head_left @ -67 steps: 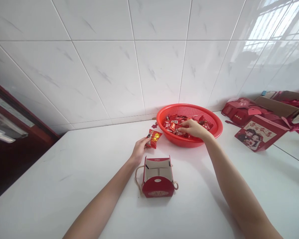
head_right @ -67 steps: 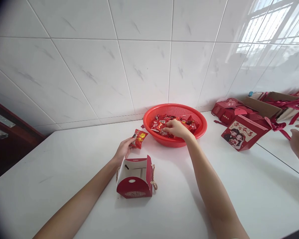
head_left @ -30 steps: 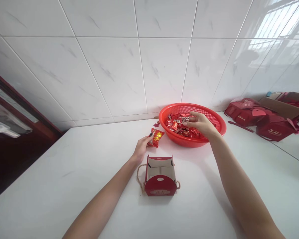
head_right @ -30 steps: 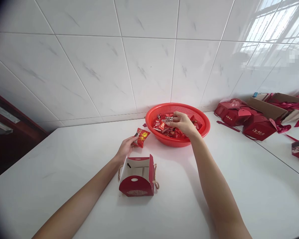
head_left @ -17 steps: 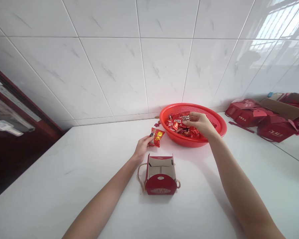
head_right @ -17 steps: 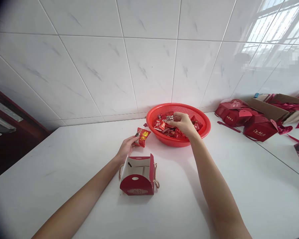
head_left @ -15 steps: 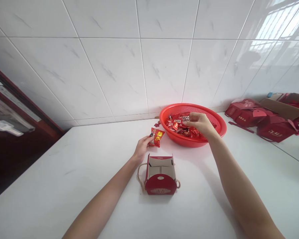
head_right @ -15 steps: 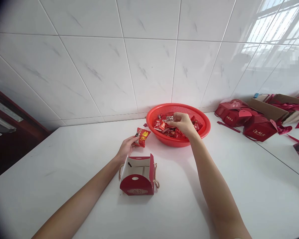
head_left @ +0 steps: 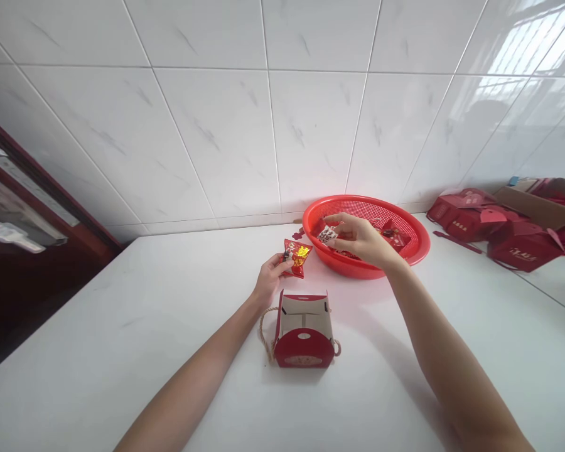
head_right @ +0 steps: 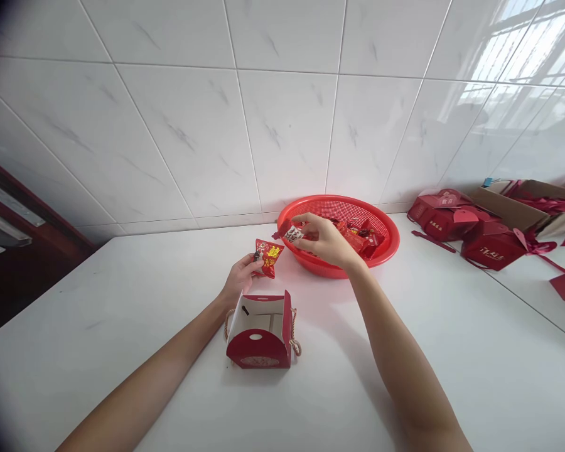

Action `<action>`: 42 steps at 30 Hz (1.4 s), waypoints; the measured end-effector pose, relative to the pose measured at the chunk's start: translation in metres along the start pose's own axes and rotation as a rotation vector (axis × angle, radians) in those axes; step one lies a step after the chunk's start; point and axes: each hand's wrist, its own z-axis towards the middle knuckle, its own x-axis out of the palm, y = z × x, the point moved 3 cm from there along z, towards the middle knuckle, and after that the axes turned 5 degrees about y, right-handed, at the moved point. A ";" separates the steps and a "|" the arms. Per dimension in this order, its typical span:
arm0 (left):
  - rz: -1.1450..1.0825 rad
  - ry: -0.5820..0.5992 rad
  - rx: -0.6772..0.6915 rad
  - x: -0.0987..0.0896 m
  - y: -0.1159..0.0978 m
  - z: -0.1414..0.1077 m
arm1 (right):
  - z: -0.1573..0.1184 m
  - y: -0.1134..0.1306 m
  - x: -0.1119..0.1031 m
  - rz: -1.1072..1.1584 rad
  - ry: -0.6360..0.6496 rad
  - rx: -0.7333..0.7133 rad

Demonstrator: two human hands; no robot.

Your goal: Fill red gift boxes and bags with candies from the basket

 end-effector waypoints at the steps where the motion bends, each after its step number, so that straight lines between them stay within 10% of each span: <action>1: -0.005 0.007 0.005 0.001 0.000 0.000 | 0.000 0.002 0.004 -0.022 0.019 -0.010; 13: -0.020 0.095 0.021 0.011 0.001 -0.005 | 0.003 0.007 0.030 -0.328 0.130 -0.079; 24: -0.019 0.065 -0.027 0.009 0.009 -0.002 | -0.010 -0.008 -0.049 -0.258 -0.307 0.153; 33: -0.003 0.067 -0.027 0.011 0.007 -0.003 | -0.019 -0.062 -0.093 -0.666 -0.179 0.424; 42: -0.005 0.078 -0.040 0.011 0.006 -0.003 | -0.004 -0.059 -0.056 -0.610 0.061 0.301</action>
